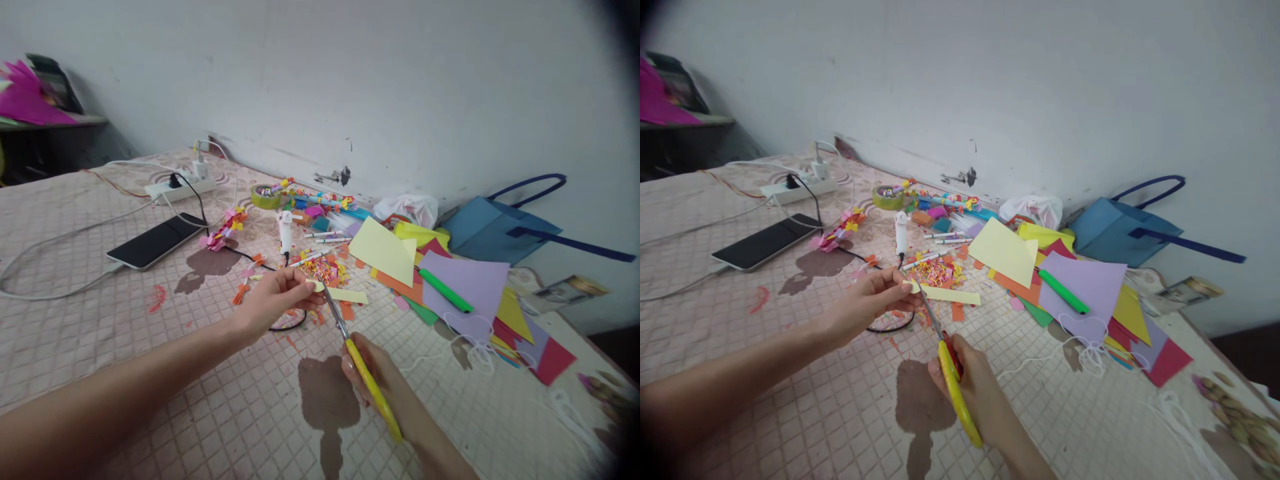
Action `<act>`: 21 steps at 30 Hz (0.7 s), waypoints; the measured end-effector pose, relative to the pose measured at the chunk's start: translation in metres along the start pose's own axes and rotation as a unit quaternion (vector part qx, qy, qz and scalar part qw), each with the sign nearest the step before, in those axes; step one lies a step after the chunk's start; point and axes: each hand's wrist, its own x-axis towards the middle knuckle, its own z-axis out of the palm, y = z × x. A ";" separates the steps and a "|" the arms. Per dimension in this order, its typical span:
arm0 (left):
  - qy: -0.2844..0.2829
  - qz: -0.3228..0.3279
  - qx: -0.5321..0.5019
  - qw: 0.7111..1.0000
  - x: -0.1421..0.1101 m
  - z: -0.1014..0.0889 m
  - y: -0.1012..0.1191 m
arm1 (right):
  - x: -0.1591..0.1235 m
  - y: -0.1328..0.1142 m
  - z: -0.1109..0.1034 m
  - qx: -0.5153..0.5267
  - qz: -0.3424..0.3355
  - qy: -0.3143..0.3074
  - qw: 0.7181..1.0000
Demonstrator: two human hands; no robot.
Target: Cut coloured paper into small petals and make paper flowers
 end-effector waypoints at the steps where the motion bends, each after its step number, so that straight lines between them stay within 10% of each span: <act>1: -0.001 0.000 -0.002 1.000 0.000 0.000 0.000 | 0.000 0.000 0.000 -0.003 -0.001 -0.004 1.000; 21: 0.005 -0.025 -0.046 0.999 0.002 0.000 0.000 | 0.001 -0.005 -0.002 -0.006 0.025 0.001 1.000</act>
